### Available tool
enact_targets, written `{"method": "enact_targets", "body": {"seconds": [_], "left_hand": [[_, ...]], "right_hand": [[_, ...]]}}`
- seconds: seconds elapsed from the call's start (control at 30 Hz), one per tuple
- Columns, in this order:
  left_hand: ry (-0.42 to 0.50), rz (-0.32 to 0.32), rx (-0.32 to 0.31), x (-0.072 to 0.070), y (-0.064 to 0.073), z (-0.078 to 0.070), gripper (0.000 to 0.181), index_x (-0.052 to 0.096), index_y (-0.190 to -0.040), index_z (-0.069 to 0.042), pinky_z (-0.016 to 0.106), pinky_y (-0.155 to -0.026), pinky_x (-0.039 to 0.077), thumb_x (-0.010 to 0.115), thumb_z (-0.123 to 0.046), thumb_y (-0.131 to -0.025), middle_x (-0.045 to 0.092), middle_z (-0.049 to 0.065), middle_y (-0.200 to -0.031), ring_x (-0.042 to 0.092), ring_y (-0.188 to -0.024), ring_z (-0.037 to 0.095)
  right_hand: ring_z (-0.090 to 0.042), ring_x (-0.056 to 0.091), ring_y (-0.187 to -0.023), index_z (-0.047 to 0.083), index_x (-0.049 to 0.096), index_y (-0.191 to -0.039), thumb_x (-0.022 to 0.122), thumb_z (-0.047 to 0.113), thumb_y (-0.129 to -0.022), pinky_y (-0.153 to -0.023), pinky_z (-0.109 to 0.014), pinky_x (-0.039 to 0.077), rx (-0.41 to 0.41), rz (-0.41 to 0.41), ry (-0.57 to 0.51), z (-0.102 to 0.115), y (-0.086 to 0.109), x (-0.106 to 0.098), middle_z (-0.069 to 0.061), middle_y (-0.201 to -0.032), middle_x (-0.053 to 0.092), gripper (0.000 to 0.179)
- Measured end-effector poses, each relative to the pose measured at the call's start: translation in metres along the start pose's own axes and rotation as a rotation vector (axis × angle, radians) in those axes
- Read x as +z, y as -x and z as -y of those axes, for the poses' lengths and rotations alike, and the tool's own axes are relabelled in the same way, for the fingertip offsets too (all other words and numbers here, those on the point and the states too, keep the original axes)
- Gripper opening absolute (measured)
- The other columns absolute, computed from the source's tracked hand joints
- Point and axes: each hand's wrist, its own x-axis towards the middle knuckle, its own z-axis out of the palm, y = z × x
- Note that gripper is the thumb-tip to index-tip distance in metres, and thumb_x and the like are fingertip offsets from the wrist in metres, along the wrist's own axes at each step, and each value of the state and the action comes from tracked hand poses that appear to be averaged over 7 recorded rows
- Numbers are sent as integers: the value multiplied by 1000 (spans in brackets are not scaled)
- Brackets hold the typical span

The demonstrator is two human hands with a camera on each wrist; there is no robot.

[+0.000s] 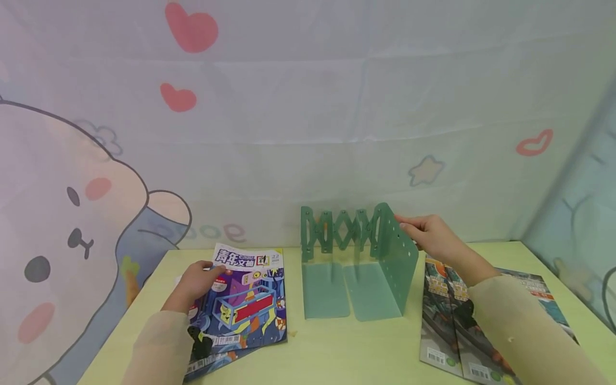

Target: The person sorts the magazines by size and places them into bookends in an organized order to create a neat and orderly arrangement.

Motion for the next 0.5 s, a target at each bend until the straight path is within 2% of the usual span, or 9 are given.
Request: {"method": "enact_targets", "body": {"seconds": [0.17, 0.5], "left_hand": [[40, 12, -7, -2, 0, -2, 76, 27, -142, 7, 42, -69, 58, 49, -48, -94, 51, 33, -123, 68, -80, 29], [13, 49, 33, -10, 1, -11, 73, 26, -142, 8, 52, -85, 52, 46, -44, -95, 49, 33, -128, 64, -96, 37]], "right_hand": [[-11, 26, -43, 12, 42, -143, 43, 29, -101, -43, -30, 31, -6, 2, -5, 0, 0, 0, 4, -52, 33, 45], [-11, 27, -43, 11, 40, -144, 42, 28, -102, -45, -30, 34, 2, 14, -9, 2, 0, 1, 4, -50, 35, 45]]}}
